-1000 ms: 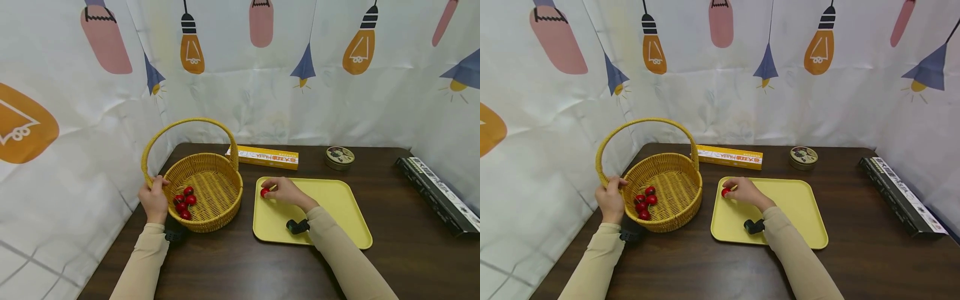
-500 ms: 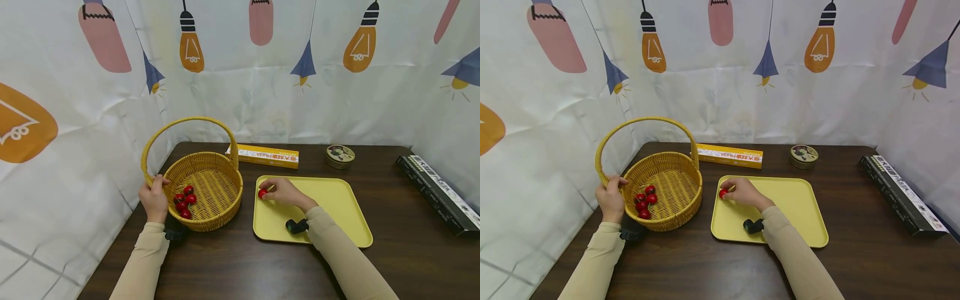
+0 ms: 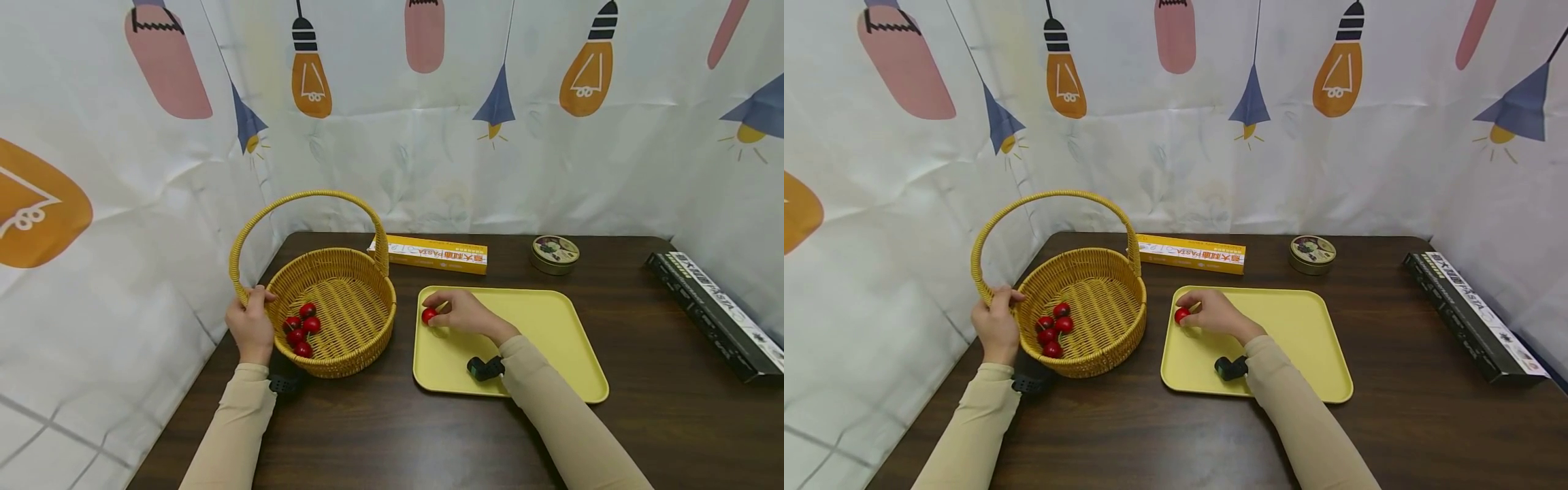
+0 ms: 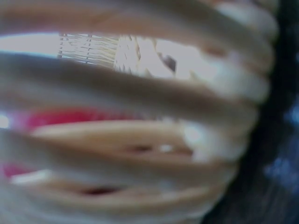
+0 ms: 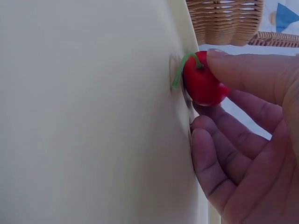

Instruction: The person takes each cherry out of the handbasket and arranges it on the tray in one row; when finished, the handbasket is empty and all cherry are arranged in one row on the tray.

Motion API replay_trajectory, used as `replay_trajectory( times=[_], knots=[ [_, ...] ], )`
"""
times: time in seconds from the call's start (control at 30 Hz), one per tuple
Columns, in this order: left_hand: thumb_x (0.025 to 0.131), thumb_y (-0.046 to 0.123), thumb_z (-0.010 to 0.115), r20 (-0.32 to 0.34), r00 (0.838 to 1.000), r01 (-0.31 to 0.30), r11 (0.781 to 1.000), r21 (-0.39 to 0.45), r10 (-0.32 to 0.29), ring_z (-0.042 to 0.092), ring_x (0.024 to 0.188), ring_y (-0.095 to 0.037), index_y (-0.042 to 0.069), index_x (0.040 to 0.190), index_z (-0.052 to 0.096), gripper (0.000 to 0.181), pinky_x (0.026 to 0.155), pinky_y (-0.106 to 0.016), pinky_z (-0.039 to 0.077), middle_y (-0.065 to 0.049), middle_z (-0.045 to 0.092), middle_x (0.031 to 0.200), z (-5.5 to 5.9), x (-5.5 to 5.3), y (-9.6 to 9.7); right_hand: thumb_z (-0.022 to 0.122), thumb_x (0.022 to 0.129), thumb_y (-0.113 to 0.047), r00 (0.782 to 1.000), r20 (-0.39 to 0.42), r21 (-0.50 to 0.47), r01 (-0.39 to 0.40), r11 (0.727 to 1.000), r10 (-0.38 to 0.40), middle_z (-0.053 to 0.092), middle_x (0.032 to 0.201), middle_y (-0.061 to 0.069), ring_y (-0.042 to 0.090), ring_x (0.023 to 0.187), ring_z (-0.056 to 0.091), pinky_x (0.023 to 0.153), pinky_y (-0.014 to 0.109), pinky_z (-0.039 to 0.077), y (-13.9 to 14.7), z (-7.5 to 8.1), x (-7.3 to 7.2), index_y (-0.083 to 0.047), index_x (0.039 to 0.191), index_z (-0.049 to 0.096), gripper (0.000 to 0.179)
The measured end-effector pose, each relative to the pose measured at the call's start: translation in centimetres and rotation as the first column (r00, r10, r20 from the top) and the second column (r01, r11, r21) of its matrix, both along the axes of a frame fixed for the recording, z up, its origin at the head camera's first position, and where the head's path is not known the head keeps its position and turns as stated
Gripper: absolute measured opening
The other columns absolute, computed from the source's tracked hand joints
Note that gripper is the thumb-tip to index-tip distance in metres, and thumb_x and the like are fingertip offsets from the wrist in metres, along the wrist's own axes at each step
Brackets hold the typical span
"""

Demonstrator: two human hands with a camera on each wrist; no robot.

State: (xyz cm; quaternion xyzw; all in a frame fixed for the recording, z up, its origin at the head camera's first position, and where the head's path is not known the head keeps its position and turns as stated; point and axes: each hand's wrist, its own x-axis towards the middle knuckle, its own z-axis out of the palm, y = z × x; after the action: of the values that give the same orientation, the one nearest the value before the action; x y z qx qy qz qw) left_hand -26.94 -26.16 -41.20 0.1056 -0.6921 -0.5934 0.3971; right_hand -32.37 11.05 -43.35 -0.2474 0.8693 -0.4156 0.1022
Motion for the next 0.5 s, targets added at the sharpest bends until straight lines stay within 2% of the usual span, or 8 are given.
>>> replay_trajectory(
  times=[0.17,0.33,0.5],
  knots=[
    [0.099,0.027,0.052,0.002,1.000,0.000,1.000,-0.016,0.000,0.042,0.062,-0.026,-0.009,0.075,0.061,0.045,0.069,-0.029,0.032,0.002,0.059,0.071,-0.1,-0.1,0.0,0.069,0.091,-0.021,1.000,-0.002,0.014,0.007,1.000,-0.007,0.067,0.113,0.003,0.014,0.086,0.063,0.076,0.032,0.050,0.2,0.5,0.2,-0.012,0.120,0.066,0.031],
    [0.099,0.026,0.053,-0.012,1.000,-0.002,1.000,-0.025,0.002,0.031,0.052,-0.018,-0.002,0.070,0.062,0.041,0.064,-0.031,0.029,0.000,0.059,0.069,-0.1,-0.1,-0.1,0.063,0.096,-0.026,0.996,-0.065,0.001,0.057,0.998,-0.057,0.066,0.120,0.006,0.017,0.090,0.065,0.079,0.035,0.051,0.1,1.6,0.4,-0.011,0.123,0.065,0.031],
    [0.099,0.027,0.053,0.017,1.000,-0.006,1.000,-0.011,0.006,0.037,0.053,-0.018,0.000,0.069,0.055,0.040,0.062,-0.031,0.032,0.000,0.056,0.065,-0.1,0.1,0.0,0.062,0.097,-0.024,0.981,-0.149,-0.048,0.116,0.992,-0.122,0.063,0.124,0.005,0.022,0.099,0.065,0.081,0.039,0.052,-0.4,2.8,1.1,-0.012,0.123,0.065,0.030]
  ],
)
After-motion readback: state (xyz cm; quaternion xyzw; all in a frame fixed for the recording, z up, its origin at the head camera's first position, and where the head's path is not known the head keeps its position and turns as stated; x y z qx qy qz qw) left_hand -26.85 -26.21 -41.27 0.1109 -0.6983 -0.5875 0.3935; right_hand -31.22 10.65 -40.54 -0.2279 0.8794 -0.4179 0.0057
